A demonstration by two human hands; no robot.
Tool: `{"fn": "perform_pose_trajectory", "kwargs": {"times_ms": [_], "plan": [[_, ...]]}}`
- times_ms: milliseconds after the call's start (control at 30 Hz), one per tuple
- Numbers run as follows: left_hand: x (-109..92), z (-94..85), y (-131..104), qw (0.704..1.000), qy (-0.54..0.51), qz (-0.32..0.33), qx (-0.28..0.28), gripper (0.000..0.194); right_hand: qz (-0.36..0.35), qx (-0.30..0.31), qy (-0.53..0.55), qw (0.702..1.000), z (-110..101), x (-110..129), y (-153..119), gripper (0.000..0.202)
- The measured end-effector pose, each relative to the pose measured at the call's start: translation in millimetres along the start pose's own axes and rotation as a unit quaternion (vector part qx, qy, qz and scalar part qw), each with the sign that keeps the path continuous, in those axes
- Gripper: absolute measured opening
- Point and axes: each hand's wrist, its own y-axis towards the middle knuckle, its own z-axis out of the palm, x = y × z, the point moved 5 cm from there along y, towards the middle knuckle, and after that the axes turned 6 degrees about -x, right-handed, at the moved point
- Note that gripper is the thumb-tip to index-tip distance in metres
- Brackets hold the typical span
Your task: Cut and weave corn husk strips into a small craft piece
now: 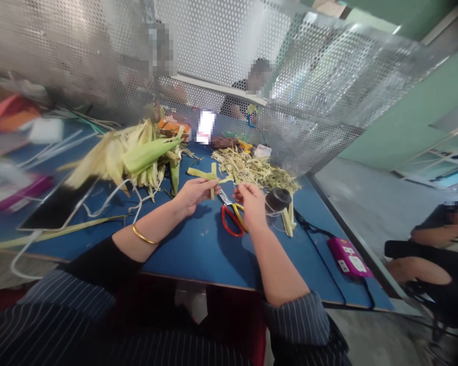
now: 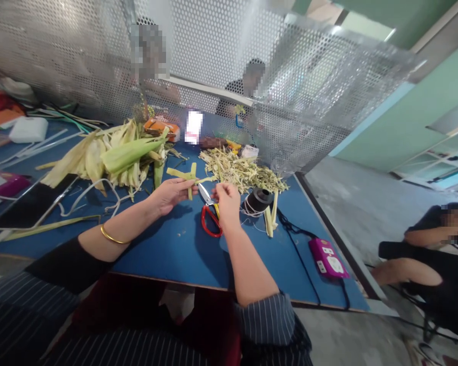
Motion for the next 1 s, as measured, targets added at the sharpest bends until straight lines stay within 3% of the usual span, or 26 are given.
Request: {"fn": "perform_pose_trajectory", "kwargs": {"times_ms": [100,133,300,467,1000], "plan": [[-5.4,-0.6,1.2,0.999,-0.023,0.027,0.010,0.008,-0.022,0.143,-0.088,0.986,21.1,-5.1,-17.6,0.022],[-5.4,0.2,1.0,0.999,-0.015,0.038,0.017,0.010,-0.045,0.161,-0.105,0.980,25.2,-5.9,-22.1,0.023],[3.7,4.6,1.1,0.996,0.045,0.062,0.041,0.019,-0.117,0.154,-0.129,0.973,29.3,-7.7,-26.7,0.026],[3.0,2.3,2.0,0.993,0.065,0.093,0.014,0.017,-0.134,0.181,-0.133,0.965,30.4,-1.3,-28.2,0.024],[-1.8,-2.0,-0.5,0.990,-0.036,0.120,-0.068,0.020,-0.176,0.285,-0.231,0.914,37.9,6.7,-41.9,0.025]]}}
